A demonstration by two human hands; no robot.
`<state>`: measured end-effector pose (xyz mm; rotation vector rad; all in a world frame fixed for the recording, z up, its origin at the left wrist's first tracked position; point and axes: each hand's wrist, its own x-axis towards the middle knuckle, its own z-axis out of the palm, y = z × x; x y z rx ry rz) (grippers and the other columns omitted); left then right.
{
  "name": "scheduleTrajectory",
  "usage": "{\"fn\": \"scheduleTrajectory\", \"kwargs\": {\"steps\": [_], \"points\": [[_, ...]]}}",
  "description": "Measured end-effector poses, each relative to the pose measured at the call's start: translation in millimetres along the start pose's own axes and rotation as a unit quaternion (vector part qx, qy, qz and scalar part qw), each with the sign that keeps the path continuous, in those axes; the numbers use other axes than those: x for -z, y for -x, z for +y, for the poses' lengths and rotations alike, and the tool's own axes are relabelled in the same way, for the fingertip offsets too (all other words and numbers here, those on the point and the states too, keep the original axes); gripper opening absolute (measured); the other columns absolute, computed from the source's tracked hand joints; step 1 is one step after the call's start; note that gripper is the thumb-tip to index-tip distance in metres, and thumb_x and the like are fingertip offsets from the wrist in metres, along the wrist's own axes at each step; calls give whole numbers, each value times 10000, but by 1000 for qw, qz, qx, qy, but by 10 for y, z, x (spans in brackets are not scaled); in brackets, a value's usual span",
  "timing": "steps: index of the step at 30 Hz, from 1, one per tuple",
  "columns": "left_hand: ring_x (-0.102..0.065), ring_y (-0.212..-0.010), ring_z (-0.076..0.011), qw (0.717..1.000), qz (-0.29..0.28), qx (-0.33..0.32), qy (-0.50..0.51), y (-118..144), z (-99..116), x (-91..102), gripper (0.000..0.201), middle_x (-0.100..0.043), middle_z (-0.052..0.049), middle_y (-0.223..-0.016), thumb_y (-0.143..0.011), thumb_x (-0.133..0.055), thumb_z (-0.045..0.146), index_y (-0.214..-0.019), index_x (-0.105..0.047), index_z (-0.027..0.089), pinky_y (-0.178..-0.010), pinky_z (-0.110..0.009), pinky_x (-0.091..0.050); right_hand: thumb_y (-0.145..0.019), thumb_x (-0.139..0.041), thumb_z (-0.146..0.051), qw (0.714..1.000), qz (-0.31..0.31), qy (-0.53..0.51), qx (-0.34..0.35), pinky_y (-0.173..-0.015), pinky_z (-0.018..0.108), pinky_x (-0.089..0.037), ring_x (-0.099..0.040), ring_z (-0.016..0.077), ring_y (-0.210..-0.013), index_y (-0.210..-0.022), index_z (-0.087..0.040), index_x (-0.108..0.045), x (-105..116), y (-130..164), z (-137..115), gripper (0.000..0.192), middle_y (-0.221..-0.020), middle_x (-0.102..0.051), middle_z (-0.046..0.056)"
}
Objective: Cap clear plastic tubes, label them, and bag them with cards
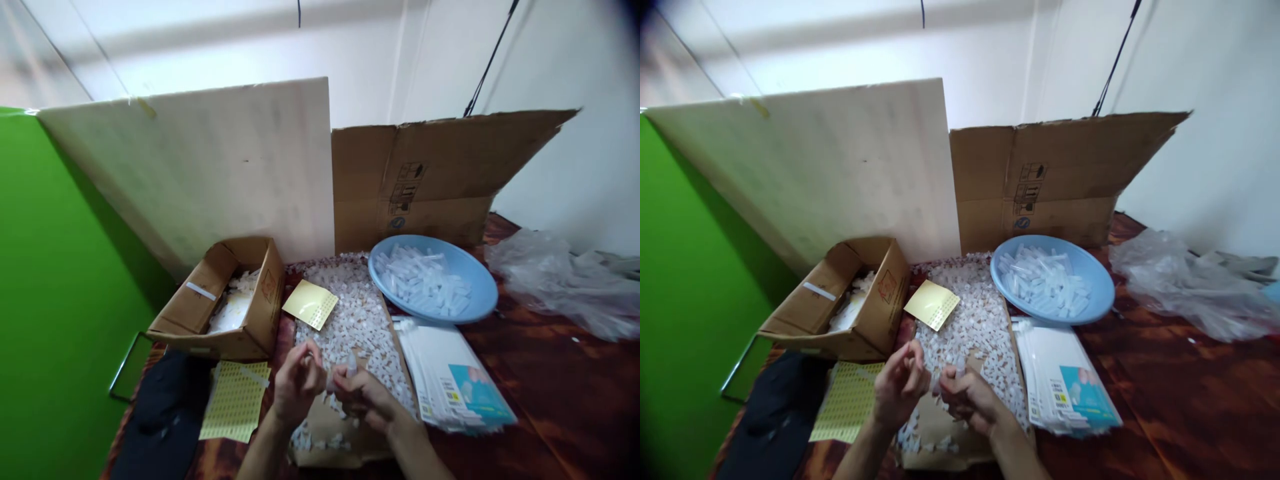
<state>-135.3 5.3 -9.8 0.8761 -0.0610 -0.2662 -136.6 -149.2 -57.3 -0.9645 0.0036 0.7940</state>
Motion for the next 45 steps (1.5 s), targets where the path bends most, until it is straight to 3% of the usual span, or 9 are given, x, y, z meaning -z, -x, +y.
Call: {"fn": "scheduleTrajectory", "kwargs": {"steps": [3,5,8,12,15,19,27,37,45], "points": [[-549,-461,-140,961,-13,-10,-275,-286,-34,178,411,-606,-7,-573,-967,-485,533,-919,-653,162,-484,-234,-445,-722,-836,-489,997,57,-15,51,-407,212,-74,-132,21,-395,-757,-150,-632,120,30,-85,398,-476,-330,-115],[-706,-869,-220,855,105,-123,-493,-526,-96,336,353,-730,-94,-952,-983,-474,455,-1055,-663,165,-776,-330,-566,-684,-885,-430,984,130,-28,118,-418,197,-95,-162,30,-417,-885,-163,-667,181,69,-132,399,-475,-306,-125],[-501,-1340,-345,781,197,-179,-566,-783,-230,604,400,-615,-185,-1334,-856,-645,313,-1215,-617,141,-1132,-527,-376,-664,-918,-369,963,184,-79,182,-434,172,-161,-219,40,-453,-1023,-186,-686,257,154,-174,465,-491,-318,-121],[-606,-1215,-337,747,199,-190,-605,-824,-380,875,343,-716,-127,-1182,-762,-682,134,-1099,-685,198,-1123,-558,-391,-709,-885,-346,947,182,-164,208,-485,179,-310,-311,28,-481,-917,-176,-698,364,281,-180,328,-716,-610,-26],[-671,-1083,-313,740,178,-201,-617,-727,-379,939,257,-749,-114,-1088,-815,-637,119,-1046,-711,204,-1037,-536,-477,-743,-833,-300,953,152,-180,192,-464,190,-277,-259,3,-436,-886,-172,-681,429,337,-160,245,-902,-707,36],[-653,-1135,-272,743,143,-219,-616,-501,-266,804,286,-723,-98,-1193,-906,-602,175,-1181,-677,204,-1018,-469,-503,-771,-822,-341,958,165,-115,206,-447,185,-201,-281,32,-442,-876,-177,-672,431,288,-113,246,-672,-625,-14],[-670,-1083,-226,730,67,-275,-623,92,-200,251,318,-740,-27,-1149,-934,-637,160,-1214,-674,306,-950,-376,-535,-735,-866,-391,953,174,31,247,-771,290,-487,-620,200,-821,-956,-170,-736,116,-63,21,338,-886,-709,45],[-699,-1018,-196,828,92,-175,-525,215,-121,-33,140,-755,-37,-1058,-965,-619,257,-1031,-742,236,-921,-309,-551,-831,-776,-377,949,174,75,251,-604,253,-441,-540,145,-624,-762,-149,-687,138,-8,156,254,-691,-631,10],[-726,-949,-195,769,66,-255,-583,114,-277,80,153,-771,-32,-1010,-930,-642,149,-1014,-732,241,-877,-309,-575,-836,-735,-416,914,220,212,266,-504,243,-360,-436,116,-526,-632,-168,-589,185,92,83,352,-577,-519,-20]]}}
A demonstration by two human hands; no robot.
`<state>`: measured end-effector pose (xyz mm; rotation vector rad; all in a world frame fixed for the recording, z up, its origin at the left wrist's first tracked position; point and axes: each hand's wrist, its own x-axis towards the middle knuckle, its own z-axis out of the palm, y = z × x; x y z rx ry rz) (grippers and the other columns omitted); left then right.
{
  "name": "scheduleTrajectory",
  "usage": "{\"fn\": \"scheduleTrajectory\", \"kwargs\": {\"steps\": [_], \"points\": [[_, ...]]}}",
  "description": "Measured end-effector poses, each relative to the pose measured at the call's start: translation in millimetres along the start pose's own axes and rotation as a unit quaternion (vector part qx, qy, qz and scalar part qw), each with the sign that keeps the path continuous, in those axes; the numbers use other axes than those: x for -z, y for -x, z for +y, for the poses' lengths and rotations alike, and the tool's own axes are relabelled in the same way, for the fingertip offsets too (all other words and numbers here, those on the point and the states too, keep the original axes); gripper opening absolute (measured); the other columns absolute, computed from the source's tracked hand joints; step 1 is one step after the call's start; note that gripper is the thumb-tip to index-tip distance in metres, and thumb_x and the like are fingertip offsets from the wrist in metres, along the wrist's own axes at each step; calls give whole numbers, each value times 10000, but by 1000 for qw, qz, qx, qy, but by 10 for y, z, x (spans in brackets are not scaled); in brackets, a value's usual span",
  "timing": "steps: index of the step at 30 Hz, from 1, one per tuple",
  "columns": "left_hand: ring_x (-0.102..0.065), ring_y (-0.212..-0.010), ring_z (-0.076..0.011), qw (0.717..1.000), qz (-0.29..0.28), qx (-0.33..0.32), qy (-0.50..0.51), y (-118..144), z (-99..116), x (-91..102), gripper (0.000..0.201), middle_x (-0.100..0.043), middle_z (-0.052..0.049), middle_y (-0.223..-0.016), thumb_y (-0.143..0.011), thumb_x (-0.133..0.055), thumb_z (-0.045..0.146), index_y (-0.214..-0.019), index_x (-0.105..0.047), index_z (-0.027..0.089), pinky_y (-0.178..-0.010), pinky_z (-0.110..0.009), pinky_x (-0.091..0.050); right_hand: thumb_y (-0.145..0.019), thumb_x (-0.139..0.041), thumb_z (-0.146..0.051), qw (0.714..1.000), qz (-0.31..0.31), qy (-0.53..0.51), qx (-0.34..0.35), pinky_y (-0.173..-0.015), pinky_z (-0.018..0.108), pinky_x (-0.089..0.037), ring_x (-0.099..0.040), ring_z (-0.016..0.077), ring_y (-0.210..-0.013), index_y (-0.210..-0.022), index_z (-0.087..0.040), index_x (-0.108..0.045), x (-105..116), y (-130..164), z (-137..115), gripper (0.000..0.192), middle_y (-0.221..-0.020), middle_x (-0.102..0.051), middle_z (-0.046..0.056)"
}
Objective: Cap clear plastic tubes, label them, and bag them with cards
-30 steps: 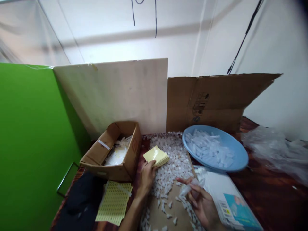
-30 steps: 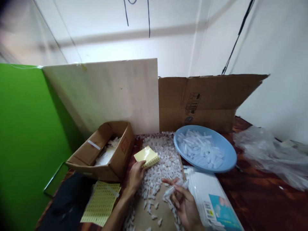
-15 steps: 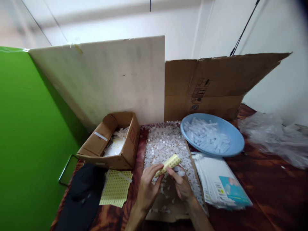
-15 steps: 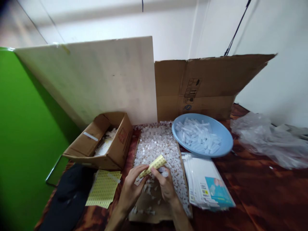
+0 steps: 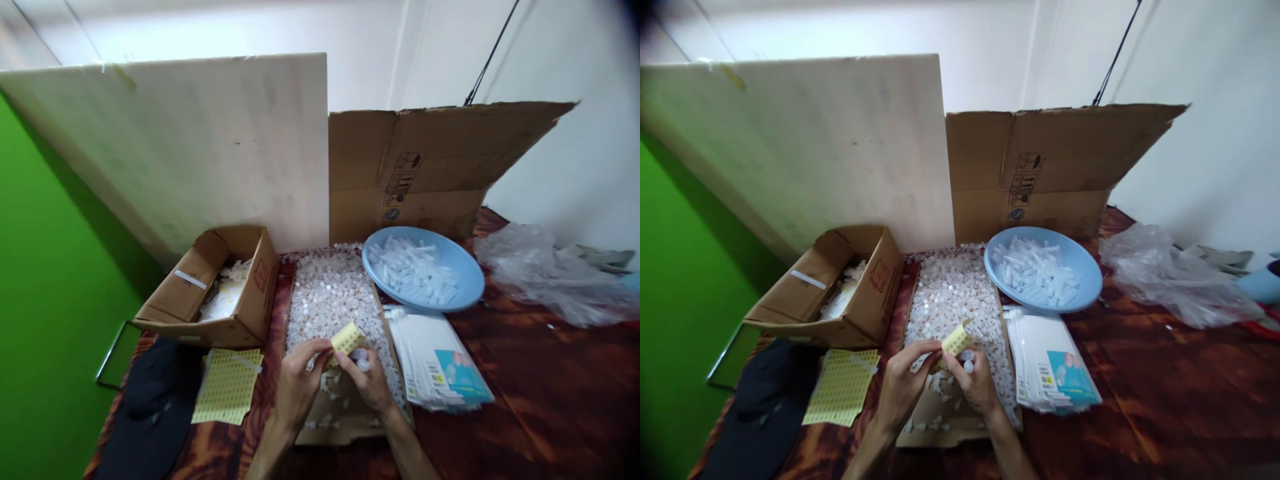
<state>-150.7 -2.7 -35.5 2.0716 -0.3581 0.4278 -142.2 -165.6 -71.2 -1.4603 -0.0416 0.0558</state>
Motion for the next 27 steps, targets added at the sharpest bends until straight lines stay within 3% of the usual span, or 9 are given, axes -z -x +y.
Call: {"fn": "scheduleTrajectory", "kwargs": {"steps": [9,20,27], "points": [[-701,-935,-210,999,-14,-21,-36,-4,43,-107,151,-732,-54,-972,-957,-538,131,-993,-646,231,-840,-324,-562,-858,-696,-384,996,18,79,48,-514,257,-349,-430,130,-543,-603,-190,-541,84,-25,-65,356,-581,-498,-12],[-616,-986,-206,997,-71,-1,19,-84,42,-48,125,-627,-67,-991,-974,-492,125,-962,-585,209,-884,-320,-503,-884,-675,-439,998,-8,58,20,-503,252,-340,-414,119,-524,-619,-192,-517,66,7,-50,395,-576,-472,-27],[-634,-974,-201,996,-79,-25,11,-72,-20,44,106,-651,-64,-990,-974,-542,143,-979,-623,211,-875,-315,-513,-885,-667,-369,991,-39,98,77,-619,276,-463,-583,184,-650,-745,-167,-682,98,-9,-103,246,-729,-673,51]]}}
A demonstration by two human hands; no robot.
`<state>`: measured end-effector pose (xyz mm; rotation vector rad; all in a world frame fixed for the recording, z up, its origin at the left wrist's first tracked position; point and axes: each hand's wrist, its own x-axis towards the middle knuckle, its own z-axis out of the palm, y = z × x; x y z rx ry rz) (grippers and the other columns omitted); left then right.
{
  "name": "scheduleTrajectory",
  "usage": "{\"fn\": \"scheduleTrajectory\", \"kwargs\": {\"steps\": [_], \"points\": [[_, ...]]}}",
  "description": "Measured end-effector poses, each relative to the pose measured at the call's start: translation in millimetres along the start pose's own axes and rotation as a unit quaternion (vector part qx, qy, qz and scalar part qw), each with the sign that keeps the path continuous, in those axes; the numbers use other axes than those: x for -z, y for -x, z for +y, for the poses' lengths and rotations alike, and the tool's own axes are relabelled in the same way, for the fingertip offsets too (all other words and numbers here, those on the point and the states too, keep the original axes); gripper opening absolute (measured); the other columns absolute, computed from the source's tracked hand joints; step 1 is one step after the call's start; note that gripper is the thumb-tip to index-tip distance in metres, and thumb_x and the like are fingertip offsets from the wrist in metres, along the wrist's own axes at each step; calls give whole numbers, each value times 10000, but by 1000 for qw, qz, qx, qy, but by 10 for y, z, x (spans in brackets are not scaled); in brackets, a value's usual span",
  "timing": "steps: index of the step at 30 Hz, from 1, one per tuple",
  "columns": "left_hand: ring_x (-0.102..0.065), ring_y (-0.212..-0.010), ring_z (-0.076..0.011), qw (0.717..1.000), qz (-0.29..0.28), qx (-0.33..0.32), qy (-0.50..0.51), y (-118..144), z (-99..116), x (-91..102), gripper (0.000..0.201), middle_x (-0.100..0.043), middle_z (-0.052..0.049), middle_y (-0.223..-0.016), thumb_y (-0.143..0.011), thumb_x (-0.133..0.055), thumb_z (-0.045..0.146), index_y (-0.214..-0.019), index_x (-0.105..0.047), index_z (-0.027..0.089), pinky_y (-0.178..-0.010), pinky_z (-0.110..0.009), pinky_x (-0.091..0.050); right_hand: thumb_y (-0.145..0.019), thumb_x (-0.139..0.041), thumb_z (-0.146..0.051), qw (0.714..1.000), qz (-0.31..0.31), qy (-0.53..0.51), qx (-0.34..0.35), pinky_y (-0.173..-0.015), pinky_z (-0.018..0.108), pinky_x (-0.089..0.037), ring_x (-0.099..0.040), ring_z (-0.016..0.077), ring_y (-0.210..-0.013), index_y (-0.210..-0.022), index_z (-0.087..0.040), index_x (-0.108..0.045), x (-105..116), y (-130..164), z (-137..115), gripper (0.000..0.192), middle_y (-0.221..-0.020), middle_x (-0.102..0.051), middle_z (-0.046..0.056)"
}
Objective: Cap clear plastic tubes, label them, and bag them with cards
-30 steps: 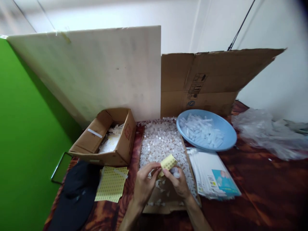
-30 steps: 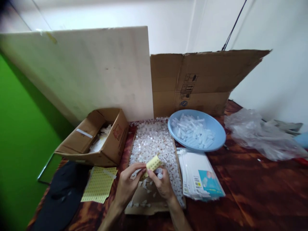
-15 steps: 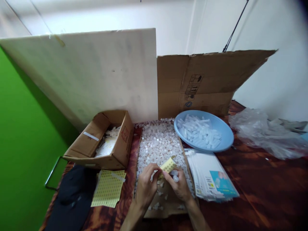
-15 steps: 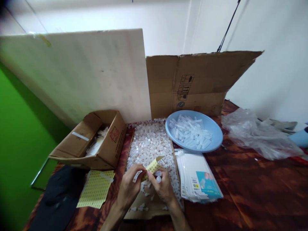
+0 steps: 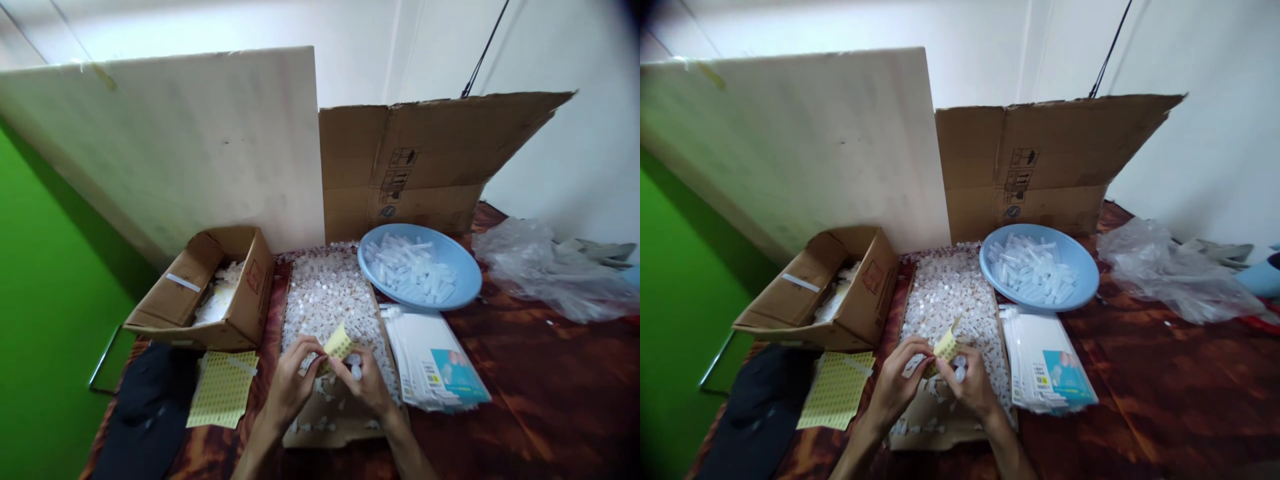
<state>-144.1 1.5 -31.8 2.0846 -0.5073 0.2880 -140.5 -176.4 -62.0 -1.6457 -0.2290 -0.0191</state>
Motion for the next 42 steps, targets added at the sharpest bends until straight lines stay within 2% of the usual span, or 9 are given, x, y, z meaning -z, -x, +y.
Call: {"fn": "scheduleTrajectory", "kwargs": {"steps": [10,17,20,23,27,29,34,37,42], "points": [[-643,-969,-208,998,-41,-34,-40,62,3,56,153,-654,-83,-995,-975,-496,119,-1010,-615,209,-868,-321,-532,-858,-684,-341,998,-22,48,41,-695,299,-495,-628,217,-709,-768,-182,-737,94,15,-77,191,-766,-718,65],[-632,-1016,-207,997,-50,-44,-47,60,41,44,134,-628,-90,-1039,-983,-466,125,-1025,-560,210,-901,-323,-524,-800,-753,-501,998,24,-10,-58,-570,265,-454,-541,173,-600,-666,-171,-679,47,125,59,363,-623,-630,26],[-624,-1076,-215,996,-30,-62,-54,87,4,-3,130,-619,-105,-1104,-982,-459,131,-1036,-548,210,-937,-337,-518,-823,-728,-527,994,31,-27,-99,-608,266,-467,-572,177,-653,-762,-151,-703,21,139,63,382,-711,-670,40],[-602,-1124,-224,998,-23,-41,-52,109,-93,-74,135,-597,-120,-1148,-994,-436,152,-1048,-547,207,-969,-359,-507,-853,-695,-531,994,24,-28,-106,-650,281,-492,-632,207,-718,-873,-150,-729,67,133,51,383,-804,-724,62],[-571,-1166,-244,999,-17,4,-43,112,-260,-186,139,-566,-138,-1172,-1009,-411,207,-997,-549,200,-1002,-405,-488,-852,-690,-498,974,185,94,-88,-763,341,-521,-699,289,-900,-1150,-167,-704,246,187,48,445,-1021,-760,126],[-558,-1188,-253,999,-23,25,-22,111,-317,-235,153,-566,-140,-1177,-1013,-413,236,-967,-554,200,-1019,-424,-478,-877,-663,-471,959,235,141,-66,-787,345,-518,-707,302,-948,-1162,-177,-673,328,229,18,409,-1045,-758,140],[-525,-1254,-247,995,-70,59,37,123,-349,-313,169,-553,-134,-1247,-1023,-425,277,-954,-562,205,-1065,-425,-448,-903,-656,-432,972,183,146,-22,-721,293,-514,-711,260,-832,-940,-210,-663,352,240,-98,225,-895,-755,88],[-501,-1291,-240,992,-93,63,63,139,-351,-347,169,-537,-130,-1289,-1026,-432,296,-972,-567,209,-1103,-415,-415,-923,-640,-409,980,137,144,-4,-757,305,-518,-707,261,-865,-975,-205,-697,291,193,-78,218,-936,-755,84],[-521,-1278,-242,983,-65,110,135,169,-410,-397,233,-564,-121,-1264,-1020,-463,382,-922,-581,207,-1118,-416,-409,-932,-622,-297,986,78,150,6,-874,363,-519,-695,287,-995,-1033,-221,-761,189,158,82,187,-1046,-754,93]]}}
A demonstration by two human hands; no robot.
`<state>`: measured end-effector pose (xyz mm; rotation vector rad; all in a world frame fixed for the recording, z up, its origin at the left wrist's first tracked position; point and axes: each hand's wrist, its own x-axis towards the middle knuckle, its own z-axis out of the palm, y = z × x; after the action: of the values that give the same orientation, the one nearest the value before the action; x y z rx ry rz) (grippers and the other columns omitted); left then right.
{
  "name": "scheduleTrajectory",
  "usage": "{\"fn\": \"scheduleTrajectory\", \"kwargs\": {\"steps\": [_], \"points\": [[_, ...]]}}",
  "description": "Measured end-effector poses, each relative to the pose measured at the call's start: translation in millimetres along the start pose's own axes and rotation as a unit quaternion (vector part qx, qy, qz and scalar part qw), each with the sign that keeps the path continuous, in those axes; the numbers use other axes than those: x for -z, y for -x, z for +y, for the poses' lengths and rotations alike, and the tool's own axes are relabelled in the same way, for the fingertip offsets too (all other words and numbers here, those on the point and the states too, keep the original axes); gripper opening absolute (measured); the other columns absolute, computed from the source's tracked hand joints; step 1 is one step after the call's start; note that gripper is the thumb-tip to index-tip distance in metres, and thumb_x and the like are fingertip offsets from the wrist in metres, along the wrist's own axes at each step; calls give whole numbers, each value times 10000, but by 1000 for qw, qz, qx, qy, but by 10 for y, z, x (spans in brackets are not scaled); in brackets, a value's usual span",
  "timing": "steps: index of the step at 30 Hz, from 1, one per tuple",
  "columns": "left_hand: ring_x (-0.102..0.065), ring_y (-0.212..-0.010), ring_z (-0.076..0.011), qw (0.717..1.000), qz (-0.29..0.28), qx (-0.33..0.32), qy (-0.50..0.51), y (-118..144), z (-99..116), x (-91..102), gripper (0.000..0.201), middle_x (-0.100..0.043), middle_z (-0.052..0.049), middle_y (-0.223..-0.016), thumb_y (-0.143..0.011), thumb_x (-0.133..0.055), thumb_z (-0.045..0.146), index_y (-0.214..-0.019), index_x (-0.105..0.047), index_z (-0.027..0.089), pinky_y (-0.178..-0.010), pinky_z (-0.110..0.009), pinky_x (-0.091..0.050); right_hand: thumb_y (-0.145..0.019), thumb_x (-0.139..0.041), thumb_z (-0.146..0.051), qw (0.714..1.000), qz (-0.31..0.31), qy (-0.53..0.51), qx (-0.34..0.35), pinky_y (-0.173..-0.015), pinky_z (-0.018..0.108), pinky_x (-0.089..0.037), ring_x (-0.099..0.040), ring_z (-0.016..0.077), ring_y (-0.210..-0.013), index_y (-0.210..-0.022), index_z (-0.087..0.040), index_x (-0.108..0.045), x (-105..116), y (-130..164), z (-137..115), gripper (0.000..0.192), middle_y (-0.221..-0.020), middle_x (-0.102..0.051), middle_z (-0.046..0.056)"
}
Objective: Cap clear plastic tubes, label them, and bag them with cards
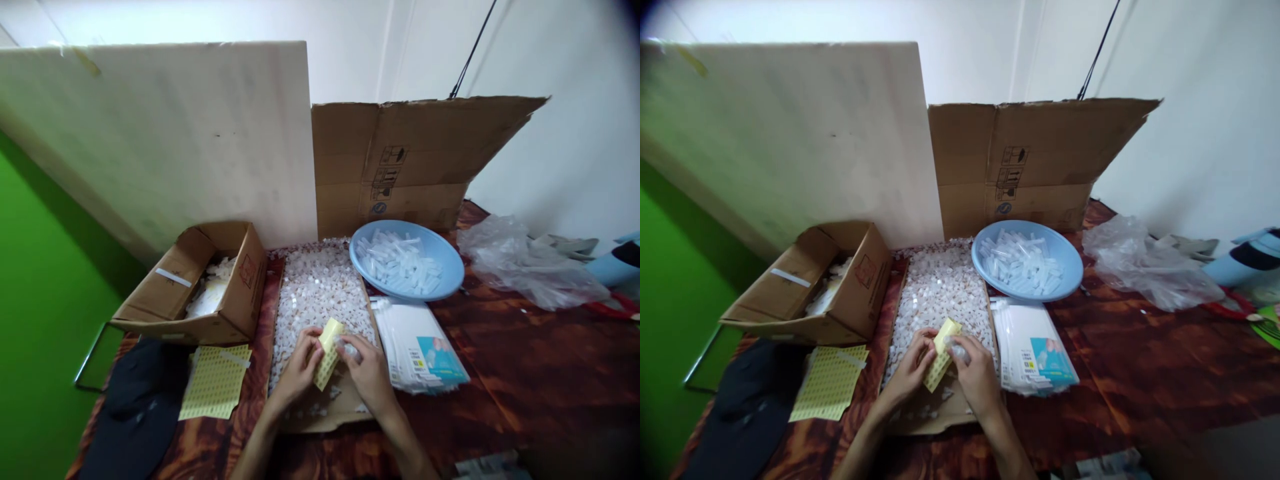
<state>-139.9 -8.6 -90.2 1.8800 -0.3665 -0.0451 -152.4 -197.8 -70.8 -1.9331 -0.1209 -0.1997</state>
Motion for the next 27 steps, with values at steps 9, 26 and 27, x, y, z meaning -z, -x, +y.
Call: {"fn": "scheduleTrajectory", "kwargs": {"steps": [9,26,27], "points": [[-439,-1353,-267,996,12,30,86,-42,108,123,231,-503,-116,-1350,-985,-557,419,-904,-592,205,-1171,-419,-315,-905,-514,-94,997,-77,5,21,-966,370,-503,-669,242,-1083,-1137,-246,-745,-52,6,97,361,-1128,-734,56],[-440,-1318,-247,1000,-1,-1,16,-109,331,88,139,-508,-106,-1298,-995,-545,328,-924,-579,213,-1156,-412,-303,-824,-471,6,995,-86,13,40,-957,356,-519,-677,229,-1072,-1161,-249,-735,-36,1,49,499,-1127,-733,48],[-449,-1308,-247,1000,7,-5,11,-107,333,77,135,-512,-106,-1288,-993,-547,322,-922,-580,212,-1152,-413,-308,-826,-472,1,995,-86,12,41,-953,357,-521,-678,230,-1068,-1163,-251,-734,-34,0,48,495,-1126,-733,48]]}}
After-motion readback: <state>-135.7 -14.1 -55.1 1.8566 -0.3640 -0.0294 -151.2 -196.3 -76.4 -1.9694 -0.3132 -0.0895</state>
